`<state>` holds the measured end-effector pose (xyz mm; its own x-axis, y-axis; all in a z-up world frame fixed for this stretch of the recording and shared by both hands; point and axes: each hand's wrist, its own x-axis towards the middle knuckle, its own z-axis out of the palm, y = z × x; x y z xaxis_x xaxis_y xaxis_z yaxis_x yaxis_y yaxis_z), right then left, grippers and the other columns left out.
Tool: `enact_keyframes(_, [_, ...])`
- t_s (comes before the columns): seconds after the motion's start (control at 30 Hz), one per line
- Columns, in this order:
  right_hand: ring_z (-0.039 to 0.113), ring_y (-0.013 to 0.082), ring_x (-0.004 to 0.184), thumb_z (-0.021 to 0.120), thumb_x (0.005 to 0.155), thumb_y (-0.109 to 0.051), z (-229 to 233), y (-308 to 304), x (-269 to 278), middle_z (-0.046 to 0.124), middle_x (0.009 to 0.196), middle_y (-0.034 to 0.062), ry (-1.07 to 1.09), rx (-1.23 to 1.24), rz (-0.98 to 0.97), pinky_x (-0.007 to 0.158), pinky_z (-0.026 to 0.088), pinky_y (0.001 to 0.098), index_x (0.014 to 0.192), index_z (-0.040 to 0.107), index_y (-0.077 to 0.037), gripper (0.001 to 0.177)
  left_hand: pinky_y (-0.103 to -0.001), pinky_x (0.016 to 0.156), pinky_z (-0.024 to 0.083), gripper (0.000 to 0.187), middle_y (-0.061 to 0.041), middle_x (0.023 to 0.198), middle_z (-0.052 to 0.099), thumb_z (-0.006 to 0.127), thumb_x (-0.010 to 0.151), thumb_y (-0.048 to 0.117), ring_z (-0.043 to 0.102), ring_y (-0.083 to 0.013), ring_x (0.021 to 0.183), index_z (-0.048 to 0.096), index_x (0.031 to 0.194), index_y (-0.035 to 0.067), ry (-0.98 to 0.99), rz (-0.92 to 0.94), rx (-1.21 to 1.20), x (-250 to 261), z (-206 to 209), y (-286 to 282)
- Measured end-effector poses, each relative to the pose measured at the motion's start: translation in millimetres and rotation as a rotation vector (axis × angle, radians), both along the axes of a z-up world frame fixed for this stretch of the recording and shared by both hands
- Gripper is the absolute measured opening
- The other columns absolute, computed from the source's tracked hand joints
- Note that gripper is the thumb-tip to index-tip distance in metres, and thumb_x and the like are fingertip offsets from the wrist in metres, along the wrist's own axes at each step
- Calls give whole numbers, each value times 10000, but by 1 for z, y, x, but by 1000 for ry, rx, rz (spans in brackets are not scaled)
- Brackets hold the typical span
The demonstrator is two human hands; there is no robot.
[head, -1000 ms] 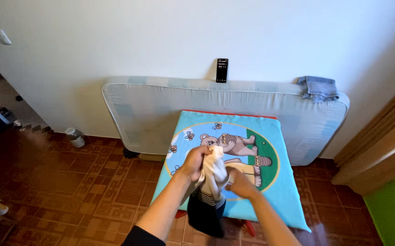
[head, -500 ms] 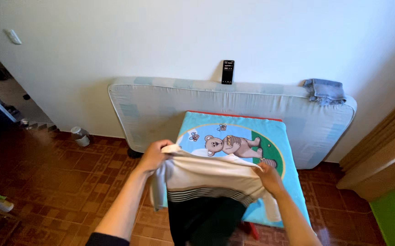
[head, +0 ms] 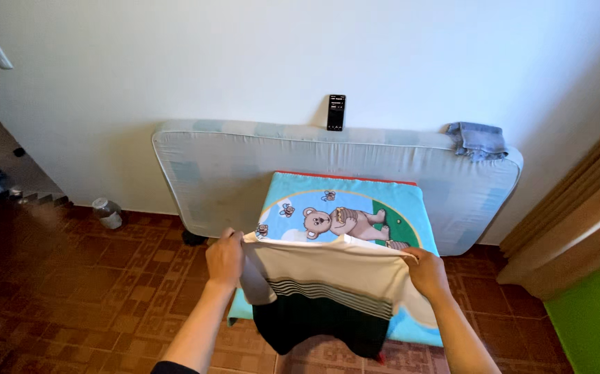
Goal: The person picks up a shirt, spreads it flat on a table, folds it by hand, and carries the folded shirt toward a wardrobe.
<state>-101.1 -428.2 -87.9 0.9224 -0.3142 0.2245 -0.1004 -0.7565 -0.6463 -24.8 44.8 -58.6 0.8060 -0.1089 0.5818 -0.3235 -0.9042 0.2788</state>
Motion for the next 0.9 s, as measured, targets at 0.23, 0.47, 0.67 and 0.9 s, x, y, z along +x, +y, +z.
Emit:
enact_keyframes(0.23, [719,367,846,591,990,-243,4,6,-11,727,895,218,15,138,-96,792,551,469,1149,733,-123,245,-572,744,545,176,-234,973,705,486,990,155,705,-456,844,627,984,49,175,145,41,12,-29,-8])
enact_keyframes(0.47, [698,364,908,643,904,-272,23,19,-37,736,896,161,-197,-289,-121,807,552,481,985,814,-141,231,-548,652,551,199,-319,1014,671,508,964,169,701,-453,764,641,891,40,-15,49,-22,16,-49,-5])
enact_keyframes(0.67, [801,276,705,534,1011,-269,13,22,-41,816,788,136,218,168,-138,711,612,387,1240,712,-120,326,-530,645,560,306,-220,779,719,542,812,136,709,-420,731,630,1096,60,147,176,8,7,-40,-14])
enact_keyframes(0.9, [807,158,766,631,909,-177,-26,10,-38,821,803,92,-73,123,-50,711,623,328,1057,726,1,250,-439,487,495,370,-135,725,730,376,1087,351,669,-251,485,534,1068,17,677,125,-1062,-6,-27,-29])
